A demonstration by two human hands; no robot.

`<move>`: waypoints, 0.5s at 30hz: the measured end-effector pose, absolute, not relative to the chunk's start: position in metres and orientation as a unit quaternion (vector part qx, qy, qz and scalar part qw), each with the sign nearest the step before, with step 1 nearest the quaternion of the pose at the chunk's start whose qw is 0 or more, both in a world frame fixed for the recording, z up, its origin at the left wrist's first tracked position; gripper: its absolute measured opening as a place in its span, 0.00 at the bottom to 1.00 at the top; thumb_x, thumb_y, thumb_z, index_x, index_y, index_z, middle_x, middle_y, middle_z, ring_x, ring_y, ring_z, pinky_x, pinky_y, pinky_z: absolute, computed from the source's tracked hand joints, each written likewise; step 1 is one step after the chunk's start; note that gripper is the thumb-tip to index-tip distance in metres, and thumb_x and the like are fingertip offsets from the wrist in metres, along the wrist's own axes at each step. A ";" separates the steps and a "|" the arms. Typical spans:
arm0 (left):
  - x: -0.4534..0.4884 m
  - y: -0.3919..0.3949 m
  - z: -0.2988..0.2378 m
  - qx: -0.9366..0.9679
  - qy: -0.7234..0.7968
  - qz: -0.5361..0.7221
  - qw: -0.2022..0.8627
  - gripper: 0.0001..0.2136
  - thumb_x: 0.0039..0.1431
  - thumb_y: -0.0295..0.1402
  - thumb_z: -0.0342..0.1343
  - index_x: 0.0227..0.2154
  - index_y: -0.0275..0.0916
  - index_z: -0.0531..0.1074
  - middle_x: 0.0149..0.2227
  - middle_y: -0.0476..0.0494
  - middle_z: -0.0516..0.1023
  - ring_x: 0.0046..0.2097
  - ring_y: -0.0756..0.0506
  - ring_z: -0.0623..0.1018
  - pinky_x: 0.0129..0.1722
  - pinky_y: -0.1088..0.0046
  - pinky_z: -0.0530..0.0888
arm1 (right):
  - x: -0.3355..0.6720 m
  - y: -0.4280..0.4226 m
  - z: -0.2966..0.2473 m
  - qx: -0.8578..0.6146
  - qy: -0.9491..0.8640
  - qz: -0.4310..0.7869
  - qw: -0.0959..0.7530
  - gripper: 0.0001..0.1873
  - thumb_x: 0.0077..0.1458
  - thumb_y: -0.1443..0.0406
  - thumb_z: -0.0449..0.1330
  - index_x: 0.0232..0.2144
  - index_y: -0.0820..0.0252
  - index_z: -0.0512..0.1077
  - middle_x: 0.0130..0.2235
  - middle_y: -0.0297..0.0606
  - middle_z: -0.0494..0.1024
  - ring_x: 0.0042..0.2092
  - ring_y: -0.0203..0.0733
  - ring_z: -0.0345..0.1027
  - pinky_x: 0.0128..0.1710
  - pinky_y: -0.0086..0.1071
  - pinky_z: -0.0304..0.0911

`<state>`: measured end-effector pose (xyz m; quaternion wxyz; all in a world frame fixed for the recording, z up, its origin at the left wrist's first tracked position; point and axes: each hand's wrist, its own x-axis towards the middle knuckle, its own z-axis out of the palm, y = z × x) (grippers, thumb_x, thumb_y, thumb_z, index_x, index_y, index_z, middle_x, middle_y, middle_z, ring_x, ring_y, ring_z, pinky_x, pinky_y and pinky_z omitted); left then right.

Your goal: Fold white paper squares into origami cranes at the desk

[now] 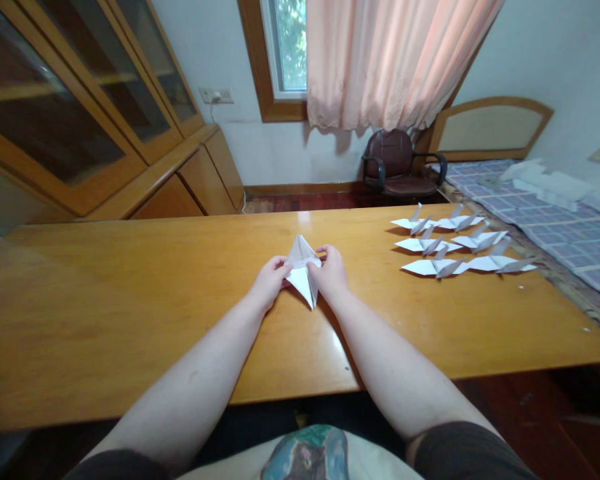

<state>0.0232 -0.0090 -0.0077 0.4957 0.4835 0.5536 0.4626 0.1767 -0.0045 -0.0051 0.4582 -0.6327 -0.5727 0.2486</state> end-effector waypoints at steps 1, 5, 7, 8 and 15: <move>0.025 -0.009 -0.009 0.475 0.543 0.463 0.514 0.07 0.50 0.30 0.55 0.33 0.38 0.73 0.31 0.46 0.79 0.33 0.47 0.77 0.32 0.72 0.74 | 0.177 -0.005 -0.004 -0.632 -0.587 0.225 0.454 0.17 0.44 0.62 0.61 0.39 0.59 0.69 0.41 0.42 0.75 0.39 0.44 0.68 0.40 0.39 0.64; 0.028 -0.011 -0.009 0.500 0.510 0.469 0.519 0.09 0.50 0.30 0.56 0.35 0.37 0.75 0.35 0.44 0.80 0.35 0.46 0.78 0.35 0.71 0.74 | 0.175 -0.010 -0.002 -0.594 -0.669 0.182 0.407 0.13 0.48 0.59 0.60 0.37 0.59 0.71 0.40 0.44 0.75 0.43 0.47 0.68 0.46 0.41 0.63; 0.028 -0.013 -0.004 0.514 0.498 0.468 0.519 0.11 0.49 0.30 0.56 0.37 0.37 0.75 0.37 0.44 0.80 0.37 0.45 0.78 0.38 0.70 0.74 | 0.174 -0.011 -0.001 -0.581 -0.694 0.184 0.383 0.17 0.48 0.58 0.61 0.40 0.60 0.71 0.43 0.45 0.75 0.45 0.48 0.68 0.47 0.42 0.63; 0.028 -0.014 -0.002 0.518 0.497 0.467 0.516 0.12 0.49 0.29 0.56 0.38 0.36 0.76 0.38 0.44 0.81 0.38 0.45 0.78 0.39 0.70 0.73 | 0.173 -0.012 -0.001 -0.576 -0.701 0.188 0.377 0.19 0.48 0.59 0.62 0.42 0.60 0.71 0.44 0.46 0.75 0.46 0.48 0.68 0.48 0.42 0.63; 0.026 -0.015 0.005 0.527 0.498 0.487 0.487 0.14 0.49 0.27 0.54 0.40 0.36 0.76 0.39 0.42 0.81 0.40 0.44 0.78 0.42 0.68 0.73 | 0.175 -0.010 -0.003 -0.554 -0.723 0.192 0.366 0.24 0.50 0.63 0.59 0.50 0.59 0.69 0.49 0.46 0.75 0.49 0.49 0.68 0.50 0.42 0.63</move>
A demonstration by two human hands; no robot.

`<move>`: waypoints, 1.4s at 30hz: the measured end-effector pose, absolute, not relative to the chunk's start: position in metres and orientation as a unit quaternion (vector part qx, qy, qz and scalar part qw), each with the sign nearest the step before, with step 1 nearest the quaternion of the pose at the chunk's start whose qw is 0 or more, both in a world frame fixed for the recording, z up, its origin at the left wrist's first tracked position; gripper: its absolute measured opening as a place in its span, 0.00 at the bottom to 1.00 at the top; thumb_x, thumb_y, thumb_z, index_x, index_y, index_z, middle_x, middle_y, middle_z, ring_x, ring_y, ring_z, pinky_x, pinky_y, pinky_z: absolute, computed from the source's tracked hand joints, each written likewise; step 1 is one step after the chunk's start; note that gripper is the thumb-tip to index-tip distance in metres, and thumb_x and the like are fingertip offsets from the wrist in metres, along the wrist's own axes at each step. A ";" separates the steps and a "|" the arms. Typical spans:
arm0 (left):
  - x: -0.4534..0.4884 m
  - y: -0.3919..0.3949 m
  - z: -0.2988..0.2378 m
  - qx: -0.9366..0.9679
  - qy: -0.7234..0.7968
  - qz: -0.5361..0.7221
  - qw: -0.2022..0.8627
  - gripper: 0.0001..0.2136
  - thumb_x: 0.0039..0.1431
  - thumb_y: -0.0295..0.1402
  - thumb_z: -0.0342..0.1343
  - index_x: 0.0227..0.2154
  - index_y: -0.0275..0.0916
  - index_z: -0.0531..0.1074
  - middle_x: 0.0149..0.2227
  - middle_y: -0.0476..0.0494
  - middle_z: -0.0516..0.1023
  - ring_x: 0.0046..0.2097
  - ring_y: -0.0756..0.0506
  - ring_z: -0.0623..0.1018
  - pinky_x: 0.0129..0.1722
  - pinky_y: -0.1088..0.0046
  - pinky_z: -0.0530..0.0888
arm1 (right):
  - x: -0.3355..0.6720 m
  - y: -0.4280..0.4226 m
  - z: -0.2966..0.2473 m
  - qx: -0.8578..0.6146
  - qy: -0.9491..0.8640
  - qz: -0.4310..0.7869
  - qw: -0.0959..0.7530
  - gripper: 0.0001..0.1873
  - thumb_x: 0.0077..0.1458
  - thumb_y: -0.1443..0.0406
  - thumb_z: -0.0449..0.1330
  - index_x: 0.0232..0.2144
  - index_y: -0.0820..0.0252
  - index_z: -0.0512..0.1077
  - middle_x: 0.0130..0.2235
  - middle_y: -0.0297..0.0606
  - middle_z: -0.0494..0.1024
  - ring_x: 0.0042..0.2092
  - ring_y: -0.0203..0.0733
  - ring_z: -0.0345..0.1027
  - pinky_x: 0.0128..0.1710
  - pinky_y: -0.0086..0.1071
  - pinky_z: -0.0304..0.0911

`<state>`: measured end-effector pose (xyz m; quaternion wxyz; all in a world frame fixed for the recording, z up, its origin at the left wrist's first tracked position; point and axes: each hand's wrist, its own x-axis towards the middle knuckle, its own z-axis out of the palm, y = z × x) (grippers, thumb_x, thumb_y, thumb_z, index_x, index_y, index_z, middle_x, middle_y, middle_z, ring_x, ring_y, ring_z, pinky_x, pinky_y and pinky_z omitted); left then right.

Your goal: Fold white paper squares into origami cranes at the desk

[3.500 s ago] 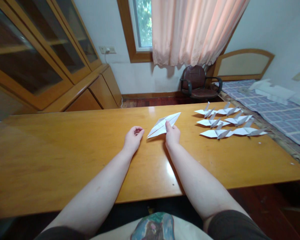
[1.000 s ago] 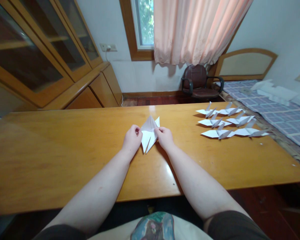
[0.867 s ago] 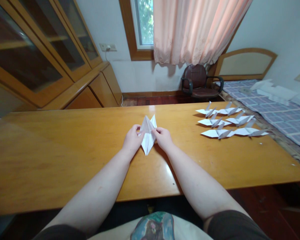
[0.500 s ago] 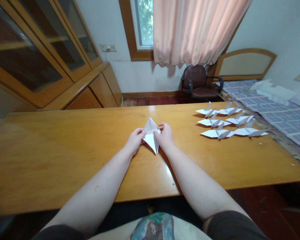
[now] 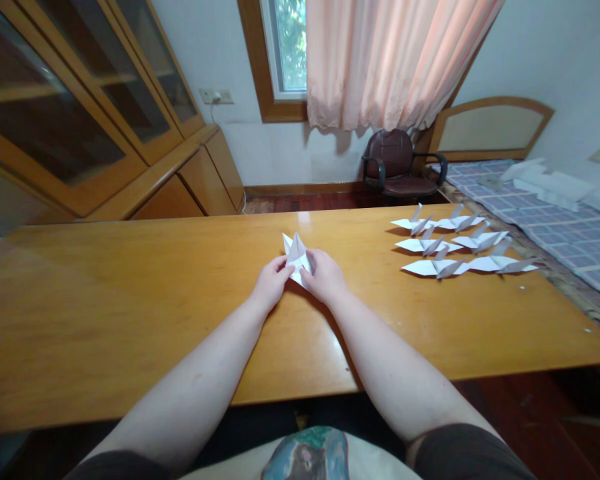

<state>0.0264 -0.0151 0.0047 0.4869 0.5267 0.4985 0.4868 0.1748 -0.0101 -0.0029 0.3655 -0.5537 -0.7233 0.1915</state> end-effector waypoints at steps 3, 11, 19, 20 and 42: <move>0.026 -0.015 0.001 0.550 0.491 0.483 0.472 0.14 0.50 0.27 0.54 0.41 0.36 0.76 0.39 0.42 0.81 0.39 0.44 0.78 0.40 0.69 0.73 | 0.175 -0.010 -0.004 -0.579 -0.715 0.154 0.360 0.19 0.51 0.66 0.57 0.46 0.61 0.71 0.48 0.48 0.75 0.49 0.49 0.68 0.50 0.42 0.63; 0.022 -0.014 -0.001 0.612 0.535 0.438 0.384 0.10 0.52 0.29 0.53 0.37 0.35 0.76 0.35 0.42 0.79 0.36 0.44 0.77 0.37 0.70 0.71 | 0.172 -0.012 -0.008 -0.599 -0.701 0.105 0.372 0.05 0.51 0.65 0.57 0.30 0.58 0.74 0.49 0.44 0.75 0.49 0.46 0.69 0.49 0.39 0.64; 0.020 -0.014 0.002 0.647 0.573 0.402 0.304 0.08 0.54 0.31 0.52 0.33 0.36 0.75 0.35 0.41 0.76 0.39 0.43 0.74 0.40 0.68 0.69 | 0.176 -0.013 -0.004 -0.558 -0.727 0.055 0.395 0.07 0.53 0.64 0.57 0.26 0.59 0.73 0.46 0.47 0.75 0.47 0.48 0.70 0.48 0.41 0.65; 0.019 -0.014 0.002 0.648 0.577 0.402 0.292 0.08 0.55 0.31 0.51 0.32 0.36 0.75 0.35 0.41 0.75 0.40 0.43 0.74 0.41 0.67 0.69 | 0.176 -0.014 -0.002 -0.545 -0.733 0.042 0.404 0.07 0.54 0.65 0.57 0.26 0.59 0.73 0.45 0.47 0.76 0.47 0.48 0.70 0.48 0.42 0.64; 0.012 -0.016 0.008 0.635 0.463 0.534 0.312 0.13 0.61 0.40 0.51 0.39 0.40 0.76 0.42 0.41 0.78 0.47 0.41 0.74 0.51 0.62 0.68 | 0.179 -0.015 0.010 -0.582 -0.554 0.288 0.522 0.13 0.49 0.58 0.60 0.35 0.58 0.76 0.37 0.39 0.80 0.39 0.45 0.72 0.41 0.38 0.65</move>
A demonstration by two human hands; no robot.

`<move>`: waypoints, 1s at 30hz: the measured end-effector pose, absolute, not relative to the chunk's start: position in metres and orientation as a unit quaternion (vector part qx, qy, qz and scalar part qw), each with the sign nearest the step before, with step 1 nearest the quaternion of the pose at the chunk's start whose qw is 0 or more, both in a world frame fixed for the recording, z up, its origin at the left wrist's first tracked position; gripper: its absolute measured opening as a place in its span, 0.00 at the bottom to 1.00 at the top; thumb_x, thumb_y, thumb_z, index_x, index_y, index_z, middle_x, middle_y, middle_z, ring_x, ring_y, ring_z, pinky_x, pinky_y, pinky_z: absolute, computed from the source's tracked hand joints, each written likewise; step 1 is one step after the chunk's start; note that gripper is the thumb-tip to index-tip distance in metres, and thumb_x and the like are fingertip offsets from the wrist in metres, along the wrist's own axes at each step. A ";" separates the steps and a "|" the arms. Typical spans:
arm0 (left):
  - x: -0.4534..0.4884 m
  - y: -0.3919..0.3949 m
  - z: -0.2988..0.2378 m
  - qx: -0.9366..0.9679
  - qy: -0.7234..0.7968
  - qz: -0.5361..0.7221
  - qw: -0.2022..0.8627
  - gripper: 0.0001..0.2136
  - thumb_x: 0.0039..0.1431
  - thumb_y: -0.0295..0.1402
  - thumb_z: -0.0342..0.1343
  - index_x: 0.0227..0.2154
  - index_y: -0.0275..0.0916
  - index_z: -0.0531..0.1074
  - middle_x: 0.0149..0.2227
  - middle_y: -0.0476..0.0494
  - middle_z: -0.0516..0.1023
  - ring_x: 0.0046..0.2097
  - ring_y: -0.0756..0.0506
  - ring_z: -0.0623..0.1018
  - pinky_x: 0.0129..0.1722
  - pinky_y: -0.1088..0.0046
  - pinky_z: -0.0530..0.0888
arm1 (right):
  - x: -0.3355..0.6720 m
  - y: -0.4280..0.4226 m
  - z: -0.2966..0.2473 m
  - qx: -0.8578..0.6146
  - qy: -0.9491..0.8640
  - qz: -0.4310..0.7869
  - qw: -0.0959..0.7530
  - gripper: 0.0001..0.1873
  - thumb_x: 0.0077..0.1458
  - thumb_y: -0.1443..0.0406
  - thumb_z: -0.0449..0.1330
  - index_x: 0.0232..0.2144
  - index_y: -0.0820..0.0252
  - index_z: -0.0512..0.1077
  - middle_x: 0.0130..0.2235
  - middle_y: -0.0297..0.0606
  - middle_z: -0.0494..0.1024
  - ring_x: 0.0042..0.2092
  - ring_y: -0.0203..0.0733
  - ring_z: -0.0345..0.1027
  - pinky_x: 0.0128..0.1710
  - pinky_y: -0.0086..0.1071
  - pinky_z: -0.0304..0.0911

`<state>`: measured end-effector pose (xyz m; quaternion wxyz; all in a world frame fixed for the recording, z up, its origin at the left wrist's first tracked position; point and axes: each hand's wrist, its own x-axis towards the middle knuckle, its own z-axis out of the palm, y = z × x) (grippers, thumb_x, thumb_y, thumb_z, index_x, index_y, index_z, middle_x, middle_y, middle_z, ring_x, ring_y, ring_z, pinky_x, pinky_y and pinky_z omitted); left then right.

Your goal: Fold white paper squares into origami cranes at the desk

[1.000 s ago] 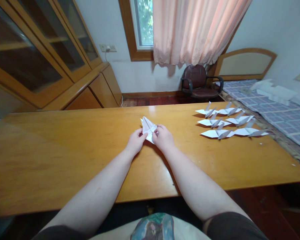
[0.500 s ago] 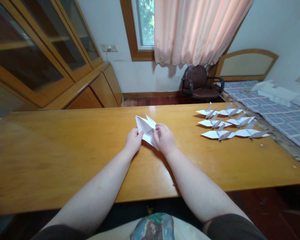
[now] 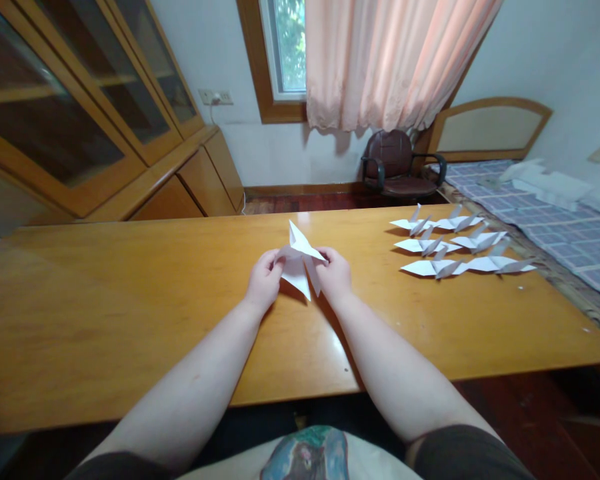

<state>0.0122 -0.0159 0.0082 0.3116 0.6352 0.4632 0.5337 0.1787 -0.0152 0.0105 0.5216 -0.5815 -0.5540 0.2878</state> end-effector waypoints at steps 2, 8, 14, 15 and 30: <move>0.014 -0.018 0.008 0.627 0.404 0.562 0.358 0.17 0.63 0.44 0.47 0.42 0.40 0.75 0.47 0.39 0.76 0.51 0.41 0.73 0.54 0.60 0.67 | 0.178 -0.013 0.012 -0.569 -0.500 0.330 0.563 0.12 0.47 0.59 0.59 0.33 0.59 0.77 0.35 0.39 0.80 0.39 0.45 0.72 0.41 0.38 0.65; 0.020 -0.013 -0.001 0.497 0.386 0.596 0.499 0.25 0.55 0.43 0.58 0.55 0.43 0.65 0.60 0.39 0.65 0.58 0.41 0.68 0.57 0.62 0.65 | 0.175 -0.008 0.008 -0.507 -0.397 0.450 0.618 0.12 0.43 0.59 0.63 0.30 0.61 0.76 0.32 0.38 0.80 0.35 0.43 0.71 0.38 0.35 0.65; 0.025 -0.009 0.001 0.364 0.404 0.527 0.653 0.16 0.50 0.42 0.61 0.39 0.38 0.71 0.39 0.43 0.78 0.40 0.45 0.77 0.41 0.67 0.73 | 0.174 -0.004 0.000 -0.470 -0.350 0.528 0.615 0.12 0.43 0.58 0.64 0.28 0.60 0.73 0.31 0.36 0.79 0.33 0.41 0.70 0.35 0.33 0.65; 0.025 -0.010 0.003 0.361 0.401 0.520 0.662 0.16 0.48 0.42 0.63 0.36 0.37 0.72 0.36 0.45 0.77 0.37 0.46 0.77 0.39 0.68 0.73 | 0.173 -0.004 0.001 -0.464 -0.353 0.536 0.610 0.13 0.43 0.57 0.64 0.28 0.60 0.72 0.31 0.37 0.79 0.33 0.42 0.70 0.35 0.34 0.66; 0.005 -0.006 0.021 0.308 0.419 0.540 0.662 0.15 0.42 0.32 0.66 0.31 0.37 0.68 0.27 0.51 0.74 0.28 0.52 0.73 0.30 0.76 0.71 | 0.188 -0.002 0.011 -0.490 -0.391 0.480 0.613 0.12 0.39 0.60 0.63 0.29 0.59 0.73 0.32 0.38 0.80 0.35 0.45 0.72 0.38 0.37 0.68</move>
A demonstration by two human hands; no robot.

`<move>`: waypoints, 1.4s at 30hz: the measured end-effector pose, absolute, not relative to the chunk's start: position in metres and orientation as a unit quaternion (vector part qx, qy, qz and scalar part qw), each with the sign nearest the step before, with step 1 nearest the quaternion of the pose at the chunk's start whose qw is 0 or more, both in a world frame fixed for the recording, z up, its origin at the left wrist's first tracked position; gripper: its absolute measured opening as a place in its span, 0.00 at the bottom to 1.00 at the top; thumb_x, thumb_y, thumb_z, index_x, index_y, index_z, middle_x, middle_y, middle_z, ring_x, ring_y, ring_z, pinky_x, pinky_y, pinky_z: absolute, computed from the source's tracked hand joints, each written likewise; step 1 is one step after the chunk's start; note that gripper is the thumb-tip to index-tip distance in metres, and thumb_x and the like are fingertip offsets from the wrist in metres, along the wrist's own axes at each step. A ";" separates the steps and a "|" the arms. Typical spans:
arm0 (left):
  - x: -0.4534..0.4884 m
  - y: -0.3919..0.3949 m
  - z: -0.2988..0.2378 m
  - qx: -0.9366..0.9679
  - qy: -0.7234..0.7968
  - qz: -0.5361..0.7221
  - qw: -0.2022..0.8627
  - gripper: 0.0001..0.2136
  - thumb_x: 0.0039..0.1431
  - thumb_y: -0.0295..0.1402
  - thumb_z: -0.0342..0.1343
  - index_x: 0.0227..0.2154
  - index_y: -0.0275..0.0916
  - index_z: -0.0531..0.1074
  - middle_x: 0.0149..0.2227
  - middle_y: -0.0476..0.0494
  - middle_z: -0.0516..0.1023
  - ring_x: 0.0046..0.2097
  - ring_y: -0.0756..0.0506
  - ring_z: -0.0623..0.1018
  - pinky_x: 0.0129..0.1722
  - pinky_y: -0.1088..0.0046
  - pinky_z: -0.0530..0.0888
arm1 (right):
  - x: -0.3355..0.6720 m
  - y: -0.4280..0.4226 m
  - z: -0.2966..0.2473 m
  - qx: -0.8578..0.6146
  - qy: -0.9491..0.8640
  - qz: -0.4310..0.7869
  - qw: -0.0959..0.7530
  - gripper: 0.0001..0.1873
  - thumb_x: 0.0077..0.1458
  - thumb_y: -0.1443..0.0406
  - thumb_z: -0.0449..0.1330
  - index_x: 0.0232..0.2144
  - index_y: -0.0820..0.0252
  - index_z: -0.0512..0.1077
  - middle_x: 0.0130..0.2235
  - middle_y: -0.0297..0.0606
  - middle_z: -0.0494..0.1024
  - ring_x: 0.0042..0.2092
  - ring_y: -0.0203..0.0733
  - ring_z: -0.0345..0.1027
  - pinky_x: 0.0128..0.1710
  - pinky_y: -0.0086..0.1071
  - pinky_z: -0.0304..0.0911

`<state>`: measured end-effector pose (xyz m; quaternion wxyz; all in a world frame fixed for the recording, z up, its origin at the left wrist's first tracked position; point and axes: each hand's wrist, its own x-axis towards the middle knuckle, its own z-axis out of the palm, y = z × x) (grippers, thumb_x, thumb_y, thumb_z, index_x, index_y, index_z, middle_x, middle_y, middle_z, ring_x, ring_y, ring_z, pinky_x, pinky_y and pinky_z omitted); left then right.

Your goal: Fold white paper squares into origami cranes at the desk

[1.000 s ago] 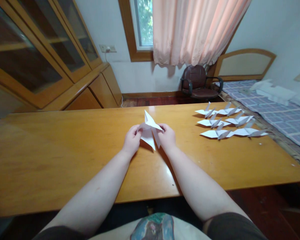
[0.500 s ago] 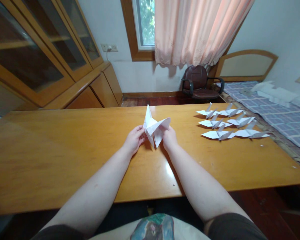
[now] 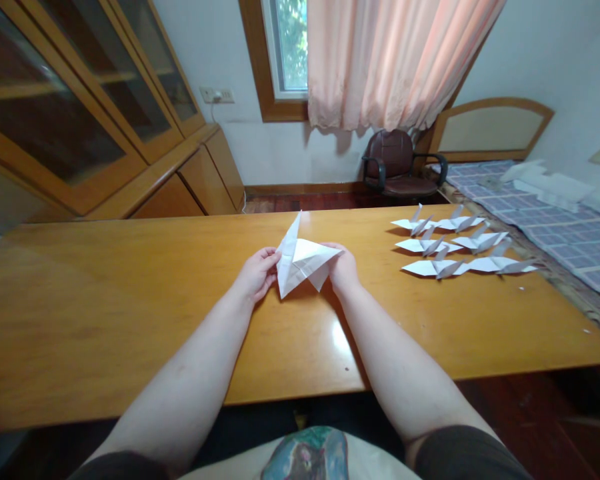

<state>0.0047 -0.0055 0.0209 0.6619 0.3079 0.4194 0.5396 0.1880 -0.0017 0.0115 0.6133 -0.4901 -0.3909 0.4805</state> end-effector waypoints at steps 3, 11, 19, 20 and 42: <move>0.000 -0.003 0.021 0.301 0.410 0.561 0.653 0.15 0.43 0.31 0.66 0.32 0.36 0.68 0.28 0.51 0.75 0.28 0.53 0.74 0.32 0.76 0.72 | 0.193 0.002 0.006 -0.483 -0.393 0.463 0.630 0.11 0.40 0.60 0.60 0.29 0.58 0.74 0.32 0.37 0.80 0.35 0.43 0.72 0.38 0.37 0.67; 0.007 -0.014 0.027 0.396 0.389 0.478 0.681 0.20 0.42 0.35 0.68 0.39 0.38 0.70 0.35 0.45 0.78 0.34 0.49 0.77 0.33 0.73 0.73 | 0.189 -0.007 0.017 -0.449 -0.445 0.533 0.562 0.13 0.35 0.60 0.67 0.27 0.58 0.75 0.30 0.38 0.80 0.32 0.44 0.72 0.37 0.38 0.67; 0.003 -0.007 0.028 0.335 0.357 0.561 0.667 0.17 0.42 0.38 0.67 0.33 0.38 0.68 0.29 0.49 0.76 0.29 0.50 0.75 0.33 0.71 0.73 | 0.192 -0.012 0.023 -0.248 -0.446 0.725 0.462 0.43 0.37 0.32 0.55 0.45 0.57 0.73 0.48 0.47 0.76 0.47 0.50 0.71 0.43 0.44 0.67; 0.003 -0.007 0.028 0.339 0.352 0.558 0.671 0.17 0.42 0.38 0.67 0.33 0.38 0.68 0.30 0.49 0.76 0.29 0.49 0.76 0.33 0.71 0.73 | 0.190 -0.012 0.022 -0.257 -0.427 0.738 0.455 0.45 0.40 0.31 0.50 0.45 0.57 0.73 0.47 0.47 0.77 0.45 0.49 0.72 0.42 0.43 0.67; 0.011 -0.012 0.025 0.369 0.348 0.500 0.702 0.19 0.44 0.37 0.66 0.39 0.37 0.71 0.32 0.45 0.79 0.30 0.47 0.77 0.33 0.68 0.75 | 0.174 -0.016 0.013 -0.299 -0.386 0.772 0.406 0.14 0.46 0.61 0.65 0.36 0.61 0.74 0.35 0.38 0.80 0.35 0.39 0.73 0.39 0.36 0.69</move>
